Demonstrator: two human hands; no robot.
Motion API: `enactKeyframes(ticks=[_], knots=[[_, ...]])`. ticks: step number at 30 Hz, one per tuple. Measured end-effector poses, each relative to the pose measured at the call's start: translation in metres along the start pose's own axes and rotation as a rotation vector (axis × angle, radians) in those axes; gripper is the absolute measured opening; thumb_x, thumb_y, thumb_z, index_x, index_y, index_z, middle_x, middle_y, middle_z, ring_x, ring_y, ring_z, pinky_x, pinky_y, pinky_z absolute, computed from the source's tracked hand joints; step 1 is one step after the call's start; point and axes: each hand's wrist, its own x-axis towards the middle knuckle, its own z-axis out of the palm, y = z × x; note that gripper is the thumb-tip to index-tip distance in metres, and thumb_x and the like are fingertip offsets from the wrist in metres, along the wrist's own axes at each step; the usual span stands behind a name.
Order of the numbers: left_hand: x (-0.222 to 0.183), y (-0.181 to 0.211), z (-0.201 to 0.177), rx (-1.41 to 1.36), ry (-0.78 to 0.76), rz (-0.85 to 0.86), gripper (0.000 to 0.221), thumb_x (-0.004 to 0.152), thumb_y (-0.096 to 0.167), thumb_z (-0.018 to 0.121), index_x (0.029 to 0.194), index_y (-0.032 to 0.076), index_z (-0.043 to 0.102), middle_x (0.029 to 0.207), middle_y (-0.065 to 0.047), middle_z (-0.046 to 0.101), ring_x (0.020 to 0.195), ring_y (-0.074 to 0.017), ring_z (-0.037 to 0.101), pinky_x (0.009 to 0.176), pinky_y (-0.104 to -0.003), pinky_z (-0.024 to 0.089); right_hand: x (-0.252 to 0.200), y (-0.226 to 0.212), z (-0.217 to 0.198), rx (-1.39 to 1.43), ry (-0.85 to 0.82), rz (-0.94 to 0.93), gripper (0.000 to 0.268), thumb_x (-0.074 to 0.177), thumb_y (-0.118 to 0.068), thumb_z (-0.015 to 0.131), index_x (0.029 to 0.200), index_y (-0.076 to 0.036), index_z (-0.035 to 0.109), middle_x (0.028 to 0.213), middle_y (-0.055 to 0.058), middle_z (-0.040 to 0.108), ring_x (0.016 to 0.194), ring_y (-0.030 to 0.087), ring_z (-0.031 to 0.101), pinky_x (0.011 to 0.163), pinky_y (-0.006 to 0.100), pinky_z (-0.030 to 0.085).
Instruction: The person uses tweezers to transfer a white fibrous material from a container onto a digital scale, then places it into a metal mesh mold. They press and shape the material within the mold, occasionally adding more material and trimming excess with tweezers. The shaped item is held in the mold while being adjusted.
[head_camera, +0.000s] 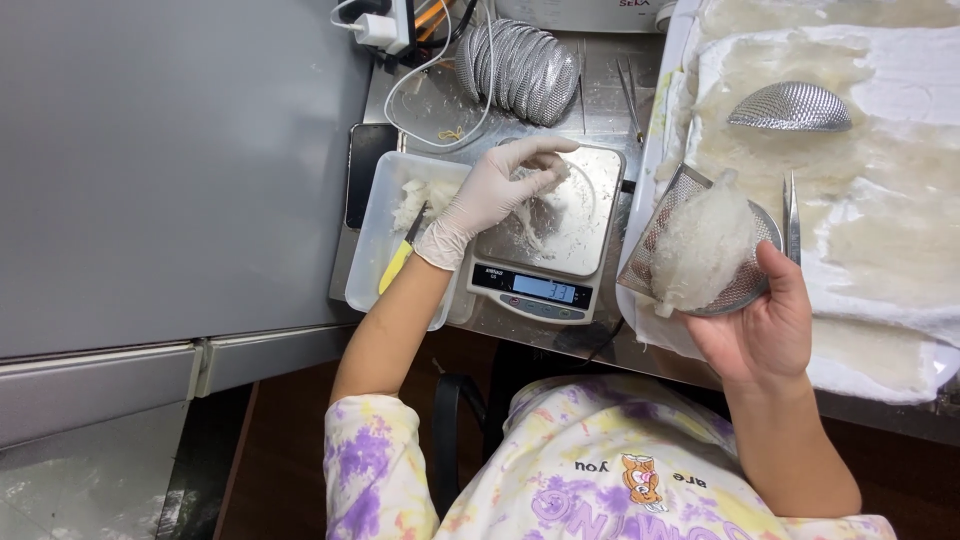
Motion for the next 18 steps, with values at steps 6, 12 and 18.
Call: enactKeyframes(ticks=[6, 12, 18], knots=[[0.006, 0.008, -0.001, -0.075, 0.097, 0.039, 0.031, 0.098, 0.006, 0.067, 0.129, 0.011, 0.067, 0.103, -0.004, 0.074, 0.099, -0.0113, 0.070, 0.083, -0.022, 0.061, 0.006, 0.004, 0.012, 0.004, -0.032, 0.013, 0.070, 0.084, -0.030, 0.065, 0.148, -0.010, 0.047, 0.147, 0.010, 0.056, 0.138, 0.029, 0.052, 0.117, 0.048, 0.040], [0.011, -0.008, 0.002, -0.245, 0.198, 0.064, 0.031, 0.096, 0.011, 0.074, 0.127, 0.013, 0.071, 0.105, -0.003, 0.078, 0.100, -0.0061, 0.070, 0.095, -0.022, 0.055, 0.018, 0.016, 0.015, -0.091, -0.033, -0.001, 0.065, 0.091, -0.045, 0.047, 0.147, -0.012, 0.045, 0.142, 0.009, 0.056, 0.135, 0.035, 0.054, 0.114, 0.065, 0.038], [0.013, -0.029, 0.000, -0.312, 0.259, -0.058, 0.030, 0.096, 0.010, 0.071, 0.126, 0.011, 0.070, 0.104, -0.002, 0.077, 0.091, -0.0039, 0.071, 0.079, -0.016, 0.061, 0.018, 0.017, 0.015, -0.081, -0.018, 0.017, 0.062, 0.092, -0.045, 0.048, 0.144, -0.011, 0.049, 0.139, 0.009, 0.059, 0.132, 0.033, 0.056, 0.113, 0.062, 0.041]])
